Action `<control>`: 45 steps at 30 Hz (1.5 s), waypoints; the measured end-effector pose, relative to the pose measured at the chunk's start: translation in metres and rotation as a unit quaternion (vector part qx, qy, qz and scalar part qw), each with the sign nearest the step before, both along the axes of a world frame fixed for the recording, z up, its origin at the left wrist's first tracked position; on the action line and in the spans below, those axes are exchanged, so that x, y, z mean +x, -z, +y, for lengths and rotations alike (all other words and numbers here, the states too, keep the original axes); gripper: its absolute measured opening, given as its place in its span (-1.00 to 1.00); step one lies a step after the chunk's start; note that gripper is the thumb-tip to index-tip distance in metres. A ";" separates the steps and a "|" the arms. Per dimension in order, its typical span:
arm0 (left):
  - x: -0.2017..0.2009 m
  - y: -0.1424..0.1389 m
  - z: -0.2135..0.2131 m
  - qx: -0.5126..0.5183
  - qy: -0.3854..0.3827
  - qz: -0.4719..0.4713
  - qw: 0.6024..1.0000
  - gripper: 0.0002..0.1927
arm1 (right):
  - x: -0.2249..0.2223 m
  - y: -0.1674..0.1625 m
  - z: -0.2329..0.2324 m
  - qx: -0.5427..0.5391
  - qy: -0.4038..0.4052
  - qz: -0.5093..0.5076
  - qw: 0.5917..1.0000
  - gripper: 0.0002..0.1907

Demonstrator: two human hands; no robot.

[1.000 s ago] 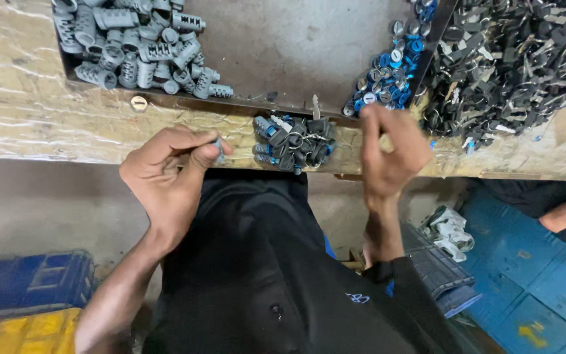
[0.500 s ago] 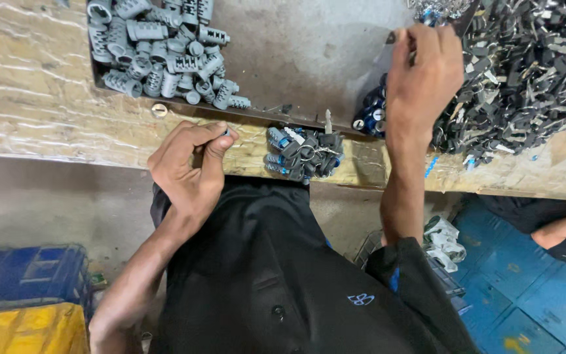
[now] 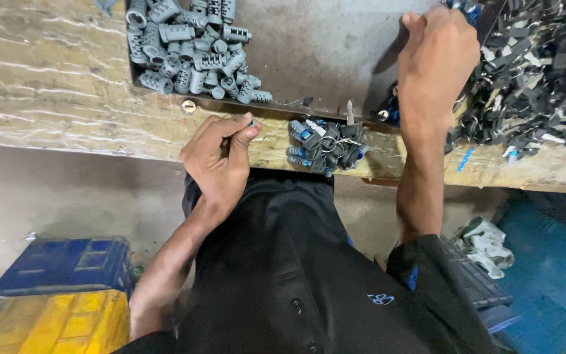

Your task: The person sits at a workbench assembling small plastic connector components. They pick a gray ribbed body from a tray, insert a blue cap or insert into it by hand, press the parts together, and place the finished assembly onto a growing pile of completed connectors on the bench.

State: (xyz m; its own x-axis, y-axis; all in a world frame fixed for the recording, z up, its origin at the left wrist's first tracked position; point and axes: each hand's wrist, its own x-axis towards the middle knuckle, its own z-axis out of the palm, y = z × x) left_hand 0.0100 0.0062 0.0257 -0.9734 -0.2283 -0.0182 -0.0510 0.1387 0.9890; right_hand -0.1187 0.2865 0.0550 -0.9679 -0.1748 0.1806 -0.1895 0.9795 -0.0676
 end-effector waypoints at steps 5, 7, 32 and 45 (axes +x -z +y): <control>0.005 -0.017 0.003 0.121 0.028 -0.075 0.989 -0.89 | 0.045 -0.027 -0.014 -0.087 -0.075 -0.007 0.993 -0.97; 0.011 -0.029 0.009 0.049 0.063 -0.058 0.995 -0.90 | 0.083 -0.048 -0.030 -0.179 -0.081 -0.023 0.980 -0.94; 0.043 -0.025 0.054 0.398 0.319 -0.335 0.792 -0.88 | 0.217 -0.008 -0.030 -0.381 -0.217 0.017 0.899 -0.57; 0.016 -0.019 0.023 0.091 0.083 -0.096 0.988 -0.87 | 0.121 -0.071 -0.050 -0.198 -0.060 -0.100 0.973 -0.65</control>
State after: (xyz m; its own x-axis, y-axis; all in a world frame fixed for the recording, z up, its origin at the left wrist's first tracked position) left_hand 0.0258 0.0288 0.0443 -0.9717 -0.0418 -0.2327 -0.2321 -0.0179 0.9725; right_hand 0.0024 0.2367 0.1258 -0.9674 -0.2443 0.0674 -0.2459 0.8407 -0.4824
